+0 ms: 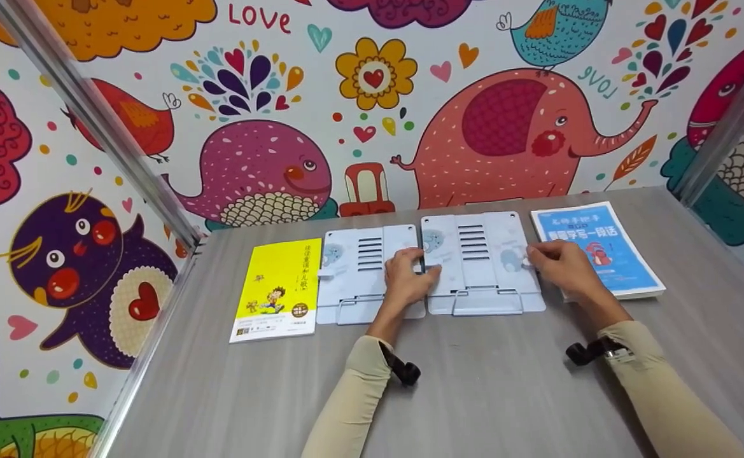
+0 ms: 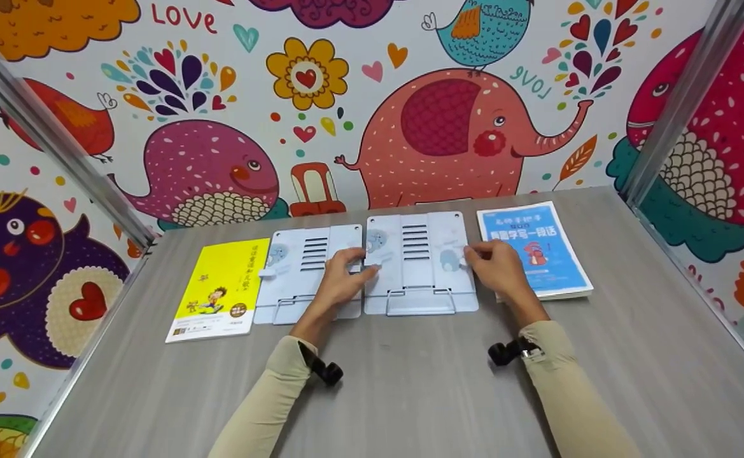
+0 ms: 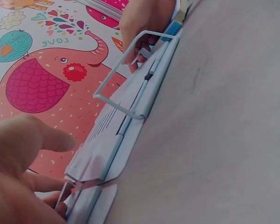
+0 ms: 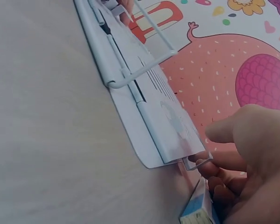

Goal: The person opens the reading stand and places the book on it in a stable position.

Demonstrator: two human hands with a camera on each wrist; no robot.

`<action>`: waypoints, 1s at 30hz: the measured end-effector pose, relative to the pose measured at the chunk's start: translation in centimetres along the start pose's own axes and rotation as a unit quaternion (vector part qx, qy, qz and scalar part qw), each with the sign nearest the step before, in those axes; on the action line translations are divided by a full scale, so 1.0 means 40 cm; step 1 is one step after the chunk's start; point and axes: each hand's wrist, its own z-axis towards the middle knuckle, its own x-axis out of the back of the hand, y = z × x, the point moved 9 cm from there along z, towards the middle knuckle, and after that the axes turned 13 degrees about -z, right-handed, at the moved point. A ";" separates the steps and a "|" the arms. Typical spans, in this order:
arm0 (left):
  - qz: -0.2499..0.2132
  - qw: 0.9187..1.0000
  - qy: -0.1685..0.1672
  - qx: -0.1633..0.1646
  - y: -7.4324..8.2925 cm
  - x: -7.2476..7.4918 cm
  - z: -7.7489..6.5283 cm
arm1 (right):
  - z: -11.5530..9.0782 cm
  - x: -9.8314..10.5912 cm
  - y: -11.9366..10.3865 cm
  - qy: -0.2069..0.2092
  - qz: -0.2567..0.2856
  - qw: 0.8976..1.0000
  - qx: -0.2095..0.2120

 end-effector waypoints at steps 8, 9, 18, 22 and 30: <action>-0.145 0.988 0.043 0.018 -0.013 0.024 0.008 | -0.006 0.028 0.017 0.044 0.034 0.998 -0.026; -0.159 0.986 0.047 0.016 -0.012 0.027 0.008 | -0.007 0.031 0.019 0.051 0.040 0.997 -0.029; -0.245 0.968 0.047 0.009 -0.005 0.043 0.006 | -0.019 0.048 0.026 0.082 0.060 0.995 0.007; -0.244 0.969 0.047 0.002 0.000 0.057 0.008 | -0.023 0.052 0.019 0.091 0.061 0.993 0.042; -0.229 0.973 0.022 -0.033 0.020 0.063 0.003 | -0.040 0.060 0.005 0.119 0.058 0.988 0.072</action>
